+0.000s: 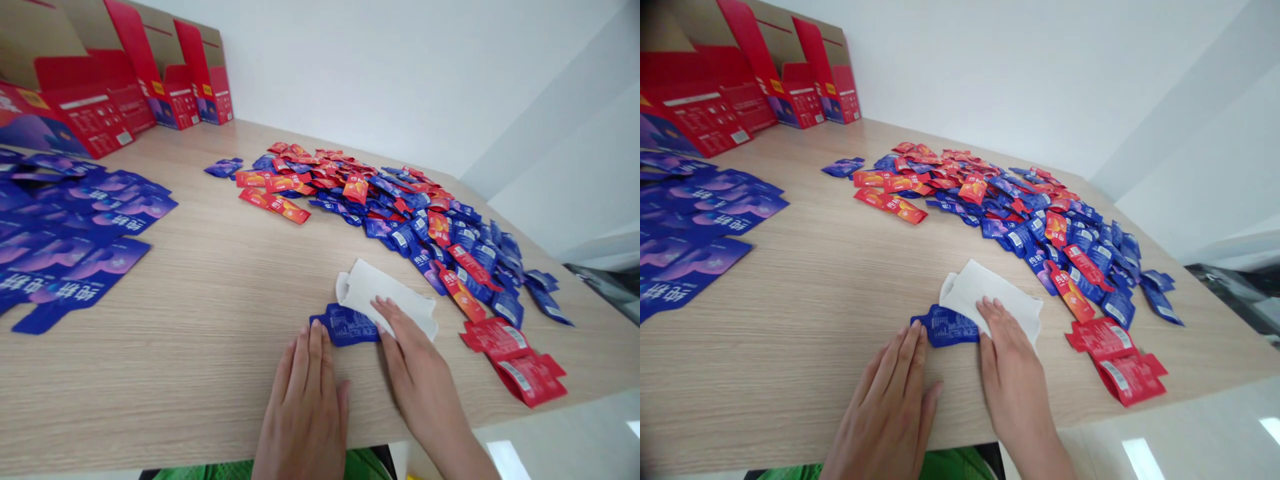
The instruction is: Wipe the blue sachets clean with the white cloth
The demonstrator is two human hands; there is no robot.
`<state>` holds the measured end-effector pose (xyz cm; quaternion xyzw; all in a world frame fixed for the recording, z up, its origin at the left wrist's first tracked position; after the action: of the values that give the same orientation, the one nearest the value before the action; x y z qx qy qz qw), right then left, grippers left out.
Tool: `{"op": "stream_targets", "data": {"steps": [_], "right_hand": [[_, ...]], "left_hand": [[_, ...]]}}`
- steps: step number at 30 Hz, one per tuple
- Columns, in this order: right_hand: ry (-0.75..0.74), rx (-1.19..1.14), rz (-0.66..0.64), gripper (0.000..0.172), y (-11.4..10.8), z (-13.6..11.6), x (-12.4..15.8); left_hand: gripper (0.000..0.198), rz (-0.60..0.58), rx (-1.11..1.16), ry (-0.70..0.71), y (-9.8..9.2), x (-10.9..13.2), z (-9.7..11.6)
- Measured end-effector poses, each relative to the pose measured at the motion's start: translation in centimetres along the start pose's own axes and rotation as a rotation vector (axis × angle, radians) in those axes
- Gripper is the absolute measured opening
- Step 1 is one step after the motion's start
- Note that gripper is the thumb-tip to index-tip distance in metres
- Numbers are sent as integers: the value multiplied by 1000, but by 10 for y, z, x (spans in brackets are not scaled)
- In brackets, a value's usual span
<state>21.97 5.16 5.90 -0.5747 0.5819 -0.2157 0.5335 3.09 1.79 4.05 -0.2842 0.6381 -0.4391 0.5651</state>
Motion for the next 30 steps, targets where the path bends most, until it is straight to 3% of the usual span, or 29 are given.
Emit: {"op": "stream_targets", "data": {"steps": [2, 4, 8, 10, 13, 17, 19, 21, 23, 26, 28, 30], "right_hand": [[76, 6, 49, 47, -5, 4, 2], [55, -47, 58, 47, -2, -8, 0], [-225, -181, -89, 48, 20, -51, -9], [-280, -148, -127, 48, 27, -57, -10], [-197, -37, -93, 47, 20, -36, -5], [10, 52, 4, 47, -5, 7, 8], [102, 53, 68, 48, -13, 12, 11], [118, -9, 103, 46, -13, 1, 10], [8, -111, 76, 47, -3, -23, 4], [-272, -170, -32, 54, 16, -57, -4], [-317, -115, -67, 53, 22, -59, -5], [-238, -31, -63, 49, 19, -43, -2]], "left_hand": [[61, 2, -6, 7, 1, 0, 1], [60, 7, -15, 19, 1, 0, 3], [56, -36, 24, 33, -1, 1, 2], [54, -43, 17, 54, -2, 0, 0], [54, -3, -27, 68, -2, -1, -2], [56, 10, -28, 30, 0, -2, 0], [56, 16, -27, 24, 0, -2, 2], [56, 21, -26, 28, 0, -1, 3], [54, 16, -5, 29, -1, 0, 3], [51, -57, 50, 33, -1, 1, 0], [51, -85, 44, 57, -2, 1, -2], [52, -59, 14, 75, -4, -2, -3]]}}
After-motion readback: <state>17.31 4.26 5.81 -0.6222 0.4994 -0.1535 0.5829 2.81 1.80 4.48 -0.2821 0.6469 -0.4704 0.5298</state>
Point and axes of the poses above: each hand's wrist, its own x-axis away from the middle knuckle, its own y-axis out of the palm, z = x × y, the point moved 3 cm from there along -x, towards the middle knuckle, and after that the axes turned 13 degrees about -y, right-handed, at the moved point
